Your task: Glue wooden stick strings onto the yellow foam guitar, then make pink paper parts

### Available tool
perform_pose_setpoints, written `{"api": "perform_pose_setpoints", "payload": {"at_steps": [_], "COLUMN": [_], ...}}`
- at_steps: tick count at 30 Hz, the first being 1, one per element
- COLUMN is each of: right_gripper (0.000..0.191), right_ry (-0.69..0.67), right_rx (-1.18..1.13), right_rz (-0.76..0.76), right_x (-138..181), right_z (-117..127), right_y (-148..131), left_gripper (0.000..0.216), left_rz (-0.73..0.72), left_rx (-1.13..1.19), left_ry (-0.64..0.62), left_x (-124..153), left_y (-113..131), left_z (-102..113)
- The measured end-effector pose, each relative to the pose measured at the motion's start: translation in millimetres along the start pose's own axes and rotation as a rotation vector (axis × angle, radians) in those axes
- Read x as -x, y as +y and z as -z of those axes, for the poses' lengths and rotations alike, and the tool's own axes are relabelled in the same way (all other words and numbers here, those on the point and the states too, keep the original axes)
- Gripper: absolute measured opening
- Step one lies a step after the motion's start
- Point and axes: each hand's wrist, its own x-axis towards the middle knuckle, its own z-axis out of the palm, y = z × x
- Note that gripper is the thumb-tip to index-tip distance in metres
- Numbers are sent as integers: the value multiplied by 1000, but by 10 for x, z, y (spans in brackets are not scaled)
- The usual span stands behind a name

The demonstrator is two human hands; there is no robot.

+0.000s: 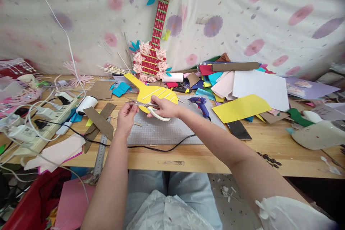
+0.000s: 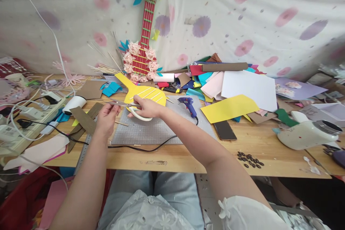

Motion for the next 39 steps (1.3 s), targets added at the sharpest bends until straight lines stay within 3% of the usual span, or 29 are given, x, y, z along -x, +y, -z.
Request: {"api": "perform_pose_setpoints", "payload": {"at_steps": [6,12,18,26,33,39], "right_gripper": [43,37,37,41,36,39], "right_ry": [-26,49,96,1,122,481], "right_rx": [14,104,-27,16,86,-106], "right_rz": [-3,44,18,29,2,-323], "right_x": [-42,-121,-191,-168,-170,73], "right_z": [0,11,-18,-49,-56,97], "right_y": [-20,-71,-31,-73,-65,289], "left_gripper": [19,18,18,22,21,24], "left_rz": [-7,7,15,35,96,334], "left_rx": [-97,-100,-51,-111,-83,144], "left_ry": [-10,20,10,13,20,63], "left_x": [-34,-42,-56,-21,-24,-194], "left_y": [25,14,96,65,52,104], "left_z": [51,115,162,200,175,195]}}
